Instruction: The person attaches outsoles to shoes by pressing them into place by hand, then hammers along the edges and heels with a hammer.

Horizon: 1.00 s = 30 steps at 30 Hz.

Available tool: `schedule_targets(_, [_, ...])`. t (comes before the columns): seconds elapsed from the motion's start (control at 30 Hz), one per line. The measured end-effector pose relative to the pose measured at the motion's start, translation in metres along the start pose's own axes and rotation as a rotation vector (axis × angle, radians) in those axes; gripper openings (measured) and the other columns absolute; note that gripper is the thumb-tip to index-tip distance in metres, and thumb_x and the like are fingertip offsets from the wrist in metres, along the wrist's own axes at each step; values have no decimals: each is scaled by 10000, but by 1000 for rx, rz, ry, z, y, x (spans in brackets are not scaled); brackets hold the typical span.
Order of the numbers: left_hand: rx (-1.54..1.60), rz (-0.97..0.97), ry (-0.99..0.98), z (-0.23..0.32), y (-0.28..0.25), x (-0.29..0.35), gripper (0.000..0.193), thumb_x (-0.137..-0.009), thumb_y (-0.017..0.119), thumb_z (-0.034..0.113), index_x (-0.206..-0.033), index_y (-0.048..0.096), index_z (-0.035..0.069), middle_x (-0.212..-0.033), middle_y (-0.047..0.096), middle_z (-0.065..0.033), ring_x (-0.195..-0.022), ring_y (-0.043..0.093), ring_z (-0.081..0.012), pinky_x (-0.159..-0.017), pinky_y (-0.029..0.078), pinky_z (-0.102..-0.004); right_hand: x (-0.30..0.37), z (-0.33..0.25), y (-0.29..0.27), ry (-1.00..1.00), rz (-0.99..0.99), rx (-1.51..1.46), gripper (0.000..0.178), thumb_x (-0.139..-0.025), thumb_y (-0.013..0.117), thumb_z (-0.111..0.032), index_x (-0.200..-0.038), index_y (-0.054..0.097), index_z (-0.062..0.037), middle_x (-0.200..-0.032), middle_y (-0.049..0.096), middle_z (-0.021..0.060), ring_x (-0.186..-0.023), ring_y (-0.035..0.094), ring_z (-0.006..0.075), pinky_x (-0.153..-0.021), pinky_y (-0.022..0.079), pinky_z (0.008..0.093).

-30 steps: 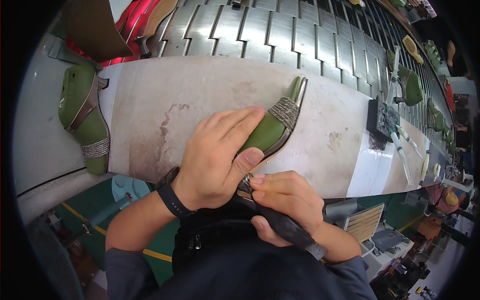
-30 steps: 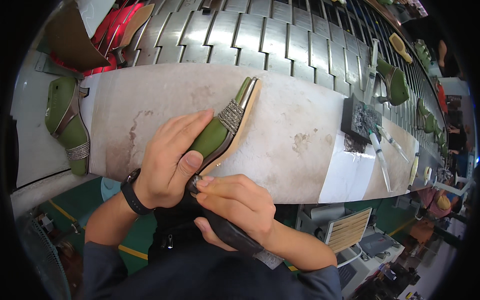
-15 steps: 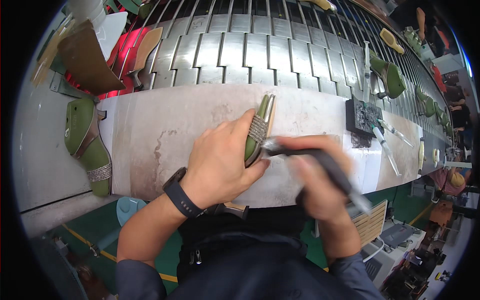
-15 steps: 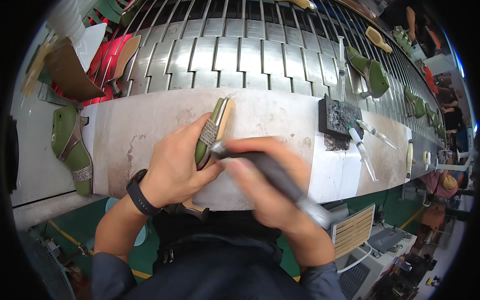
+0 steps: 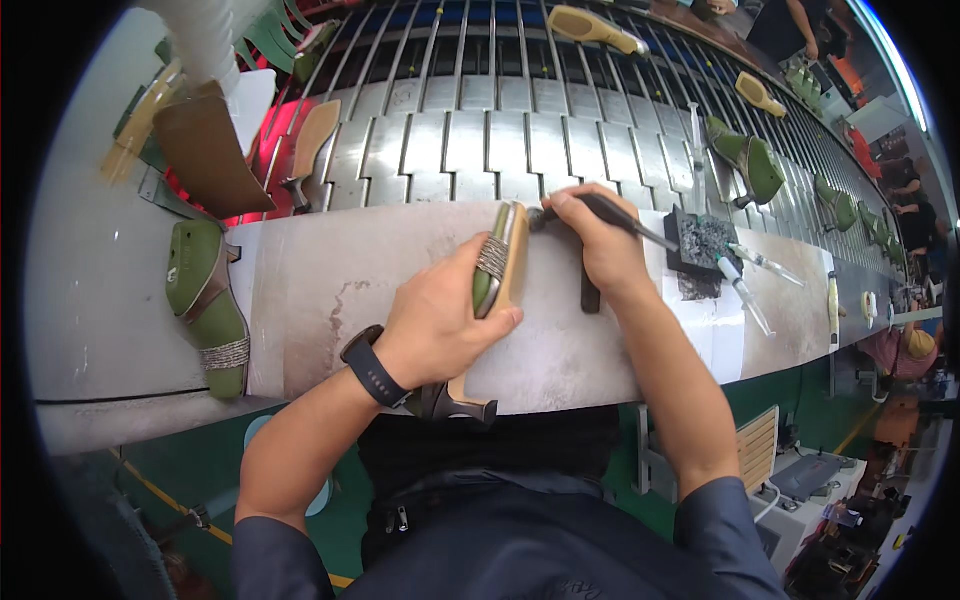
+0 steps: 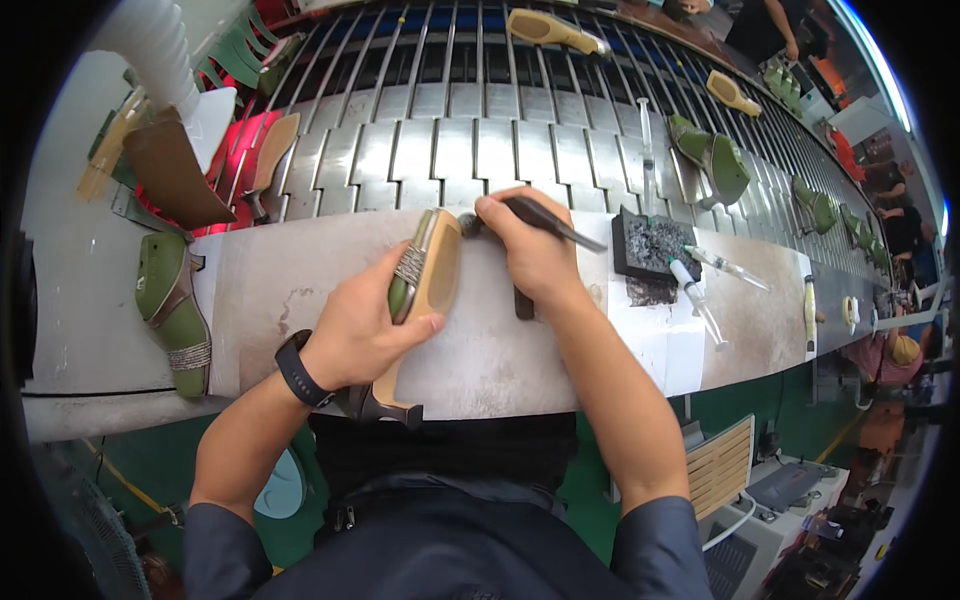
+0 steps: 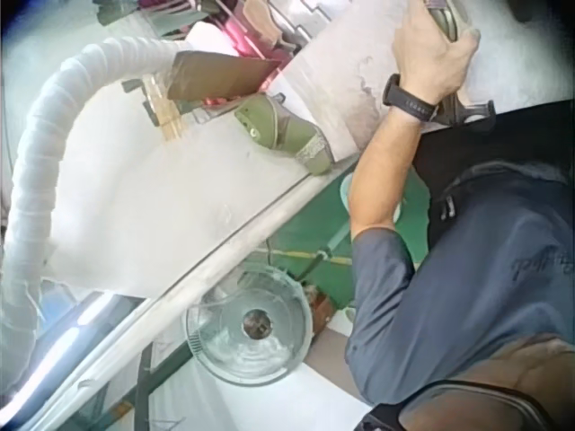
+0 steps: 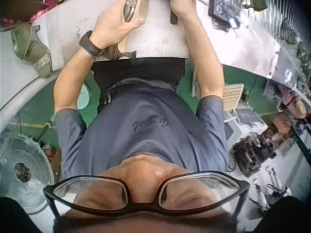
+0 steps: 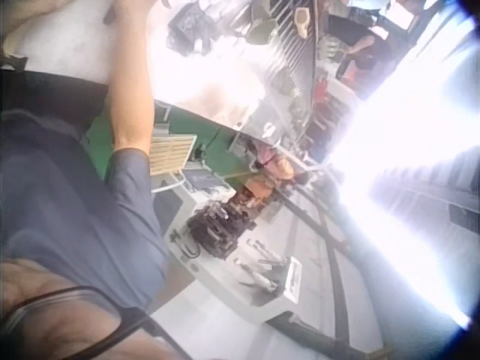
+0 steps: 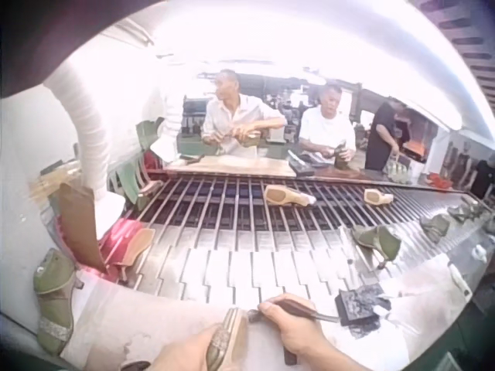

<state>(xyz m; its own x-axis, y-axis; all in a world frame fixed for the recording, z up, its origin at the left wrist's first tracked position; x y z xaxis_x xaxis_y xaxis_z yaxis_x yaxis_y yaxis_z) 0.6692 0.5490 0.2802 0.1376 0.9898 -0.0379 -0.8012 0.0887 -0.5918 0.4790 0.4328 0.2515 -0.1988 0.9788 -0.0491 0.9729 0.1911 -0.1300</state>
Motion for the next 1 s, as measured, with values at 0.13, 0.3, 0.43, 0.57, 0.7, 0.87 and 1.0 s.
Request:
schedule_targets(0.13, [31, 310, 244, 26, -51, 22, 890, -880, 814, 153, -1593, 333, -74, -1369, 648, -222, -1268, 654, -314, -1086, 498, -388, 36, -2, -12, 12, 65, -132, 180, -996, 735, -161, -1032, 754, 14, -991, 792, 93, -917, 704, 140, -874, 539, 284])
schedule_targets(0.3, [232, 232, 503, 68, -68, 35, 848, -806, 828, 77, -1516, 372, -5, -1436, 584, -210, -1362, 576, -283, -1139, 456, -408, 76, -35, 3, 43, -46, -122, 185, -1003, 713, -132, -1083, 729, 34, -1056, 795, 135, -1018, 730, 169, -945, 556, 316])
schedule_targets(0.43, [244, 270, 450, 77, -63, 43, 777, -799, 782, 48, -1477, 402, 11, -1365, 631, -195, -1245, 633, -258, -1077, 483, -386, 131, -146, 9, -473, -139, -95, 251, -991, 717, -113, -1186, 689, 42, -1214, 743, 238, -1157, 727, 326, -1038, 561, 431])
schedule_targets(0.57, [140, 337, 462, 88, -55, 47, 748, -812, 809, 66, -1458, 434, 22, -1334, 642, -186, -1161, 665, -254, -1004, 516, -371, 154, -190, 18, -665, -395, -181, 367, -907, 807, -115, -1190, 673, 76, -1232, 711, 296, -1198, 709, 441, -1107, 535, 575])
schedule_targets(0.7, [91, 383, 467, 87, -50, 48, 730, -805, 848, 89, -1426, 470, 15, -1304, 644, -193, -1098, 688, -324, -942, 543, -404, 149, -198, 22, -581, -485, 8, 378, -873, 829, -62, -1191, 681, 79, -1199, 730, 280, -1186, 730, 383, -1082, 565, 541])
schedule_targets(0.87, [75, 391, 564, 89, -46, 57, 734, -760, 830, 42, -1407, 484, 12, -1314, 640, -206, -1127, 677, -372, -970, 535, -437, 137, -205, 17, -454, -493, 33, 360, -859, 833, -46, -1174, 697, 61, -1165, 755, 252, -1175, 740, 362, -1043, 591, 456])
schedule_targets(1.0, [38, 402, 649, 94, -40, 66, 759, -707, 742, -28, -1416, 473, 12, -1308, 647, -216, -1156, 666, -416, -996, 511, -481, 133, -218, 20, -328, -339, 53, 451, -902, 850, -328, -1047, 649, 49, -1095, 742, 289, -1073, 746, 355, -983, 599, 449])
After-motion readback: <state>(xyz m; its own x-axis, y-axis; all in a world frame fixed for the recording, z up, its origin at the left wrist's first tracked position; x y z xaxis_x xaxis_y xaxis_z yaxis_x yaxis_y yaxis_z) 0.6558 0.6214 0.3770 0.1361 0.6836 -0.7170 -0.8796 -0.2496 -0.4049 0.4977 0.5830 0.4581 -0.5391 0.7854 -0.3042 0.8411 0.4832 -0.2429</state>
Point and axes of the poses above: each hand's wrist, its own x-axis away from the middle knuckle, its own y-axis out of the palm, z = x × y, the point moved 6 cm from there along -x, towards the middle knuckle
